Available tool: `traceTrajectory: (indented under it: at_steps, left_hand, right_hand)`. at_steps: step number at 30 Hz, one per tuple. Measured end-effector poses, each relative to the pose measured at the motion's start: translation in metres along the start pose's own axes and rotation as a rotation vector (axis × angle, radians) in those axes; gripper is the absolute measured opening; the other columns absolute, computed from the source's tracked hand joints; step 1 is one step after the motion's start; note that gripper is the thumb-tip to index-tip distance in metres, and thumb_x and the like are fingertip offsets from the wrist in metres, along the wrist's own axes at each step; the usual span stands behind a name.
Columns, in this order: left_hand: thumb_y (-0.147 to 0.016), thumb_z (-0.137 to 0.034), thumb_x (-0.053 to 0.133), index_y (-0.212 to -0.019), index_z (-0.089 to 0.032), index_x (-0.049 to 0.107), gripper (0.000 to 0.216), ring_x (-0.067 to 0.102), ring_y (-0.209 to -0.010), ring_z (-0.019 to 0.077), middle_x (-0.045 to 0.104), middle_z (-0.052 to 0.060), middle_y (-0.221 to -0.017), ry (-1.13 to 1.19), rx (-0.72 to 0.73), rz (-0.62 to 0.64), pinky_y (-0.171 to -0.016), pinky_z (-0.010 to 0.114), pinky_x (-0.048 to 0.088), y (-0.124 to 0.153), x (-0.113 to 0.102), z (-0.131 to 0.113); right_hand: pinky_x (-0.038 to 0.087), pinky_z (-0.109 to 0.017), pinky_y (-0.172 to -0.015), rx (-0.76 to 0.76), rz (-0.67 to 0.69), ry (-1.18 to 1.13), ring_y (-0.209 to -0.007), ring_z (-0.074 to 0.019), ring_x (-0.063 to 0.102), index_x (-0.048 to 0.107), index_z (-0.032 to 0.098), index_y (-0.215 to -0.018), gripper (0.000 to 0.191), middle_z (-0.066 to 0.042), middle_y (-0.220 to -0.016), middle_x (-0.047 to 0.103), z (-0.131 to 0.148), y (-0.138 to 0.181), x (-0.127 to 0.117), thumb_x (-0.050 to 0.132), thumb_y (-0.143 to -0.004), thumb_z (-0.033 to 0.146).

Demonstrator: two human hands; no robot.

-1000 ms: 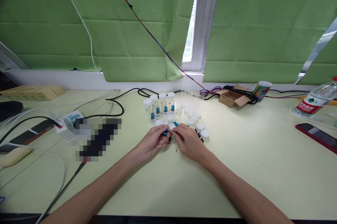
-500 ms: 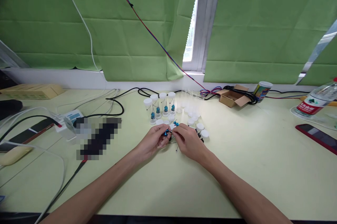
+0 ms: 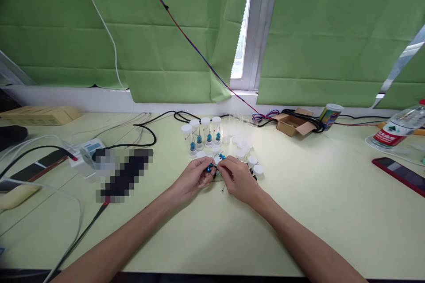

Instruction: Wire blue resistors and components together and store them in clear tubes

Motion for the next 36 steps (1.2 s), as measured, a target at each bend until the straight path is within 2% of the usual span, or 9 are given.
traceTrajectory:
  at_steps: [19, 26, 36]
  left_hand:
    - [-0.081, -0.042, 0.064, -0.073, -0.017, 0.050, 0.029, 0.036, -0.039, 0.0038, 0.051, -0.003, -0.059, -0.044, -0.010, -0.027, -0.041, 0.021, 0.017, 0.0020, 0.0022, -0.0017]
    - [-0.083, -0.045, 0.062, -0.075, -0.018, 0.051, 0.031, 0.038, -0.040, 0.0033, 0.054, -0.003, -0.063, -0.091, 0.039, -0.016, -0.041, 0.020, 0.021, 0.0003, 0.0004, 0.0014]
    - [-0.085, -0.048, 0.056, -0.076, -0.019, 0.053, 0.031, 0.042, -0.042, 0.0061, 0.057, -0.002, -0.064, -0.315, 0.166, -0.005, -0.043, 0.021, 0.029, 0.0031, 0.0006, -0.0004]
  right_hand:
    - [0.040, -0.026, -0.057, 0.014, 0.013, -0.006, -0.060, -0.0134, 0.048, 0.063, 0.018, -0.087, 0.015, -0.002, -0.072, 0.056, 0.0019, -0.0001, -0.0004, 0.049, -0.093, 0.017]
    - [0.040, -0.027, -0.055, 0.029, 0.011, -0.029, -0.059, -0.0140, 0.048, 0.063, 0.019, -0.086, 0.017, -0.003, -0.069, 0.057, 0.0031, -0.0014, -0.0009, 0.048, -0.094, 0.020]
    - [0.041, -0.025, -0.053, 0.199, 0.020, -0.225, -0.056, -0.0124, 0.048, 0.061, 0.019, -0.093, 0.010, 0.000, -0.065, 0.059, 0.0022, -0.0002, 0.0009, 0.055, -0.090, 0.026]
Point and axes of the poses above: each hand's wrist, its own y-axis away from the middle knuckle, its own x-axis out of the palm, z = x × y, the point moved 2 cm from there along -y, towards the middle knuckle
